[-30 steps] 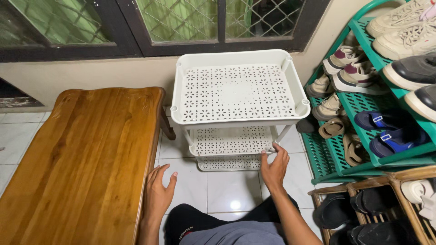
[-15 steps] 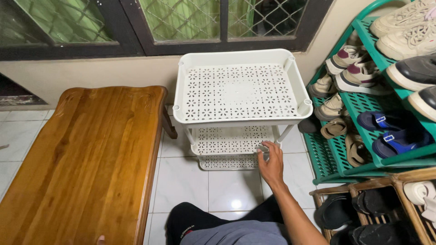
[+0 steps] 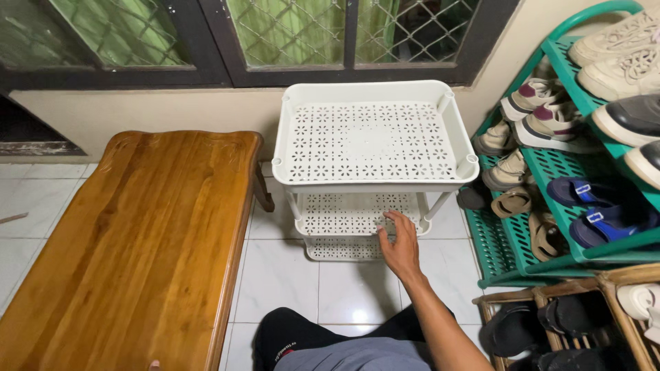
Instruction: The person assembles a white plastic storage shelf by inserting vertical support poles into the corners of perforated trays and stacking the trays to form a three-tier unit. The person handles the trays and poles by hand, aligning and securing each layer.
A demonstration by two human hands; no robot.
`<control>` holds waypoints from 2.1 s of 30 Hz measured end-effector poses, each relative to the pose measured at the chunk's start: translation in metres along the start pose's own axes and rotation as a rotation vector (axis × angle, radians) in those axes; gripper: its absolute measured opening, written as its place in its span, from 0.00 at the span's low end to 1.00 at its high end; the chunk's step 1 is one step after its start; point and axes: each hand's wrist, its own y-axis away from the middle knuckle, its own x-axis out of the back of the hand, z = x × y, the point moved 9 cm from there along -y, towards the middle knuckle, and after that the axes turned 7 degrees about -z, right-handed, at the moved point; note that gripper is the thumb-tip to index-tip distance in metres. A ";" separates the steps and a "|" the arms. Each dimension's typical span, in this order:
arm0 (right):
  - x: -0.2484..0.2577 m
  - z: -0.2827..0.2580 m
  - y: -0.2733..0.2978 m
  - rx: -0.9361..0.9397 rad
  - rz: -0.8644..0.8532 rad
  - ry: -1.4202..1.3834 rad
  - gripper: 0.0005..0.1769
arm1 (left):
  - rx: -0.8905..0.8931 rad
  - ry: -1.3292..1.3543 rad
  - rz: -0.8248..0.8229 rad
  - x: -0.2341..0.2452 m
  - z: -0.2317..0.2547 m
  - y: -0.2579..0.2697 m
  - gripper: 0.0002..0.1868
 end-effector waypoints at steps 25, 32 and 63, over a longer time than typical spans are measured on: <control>0.125 0.045 -0.104 -0.248 0.086 -0.787 0.33 | -0.598 1.601 -0.788 0.086 0.406 -0.005 0.37; 0.119 0.062 -0.108 -0.337 0.001 -0.972 0.32 | -0.621 1.680 -0.813 0.080 0.409 -0.010 0.35; 0.106 -0.156 -0.087 0.407 -0.111 0.708 0.22 | -1.412 0.147 0.406 0.187 0.449 0.143 0.18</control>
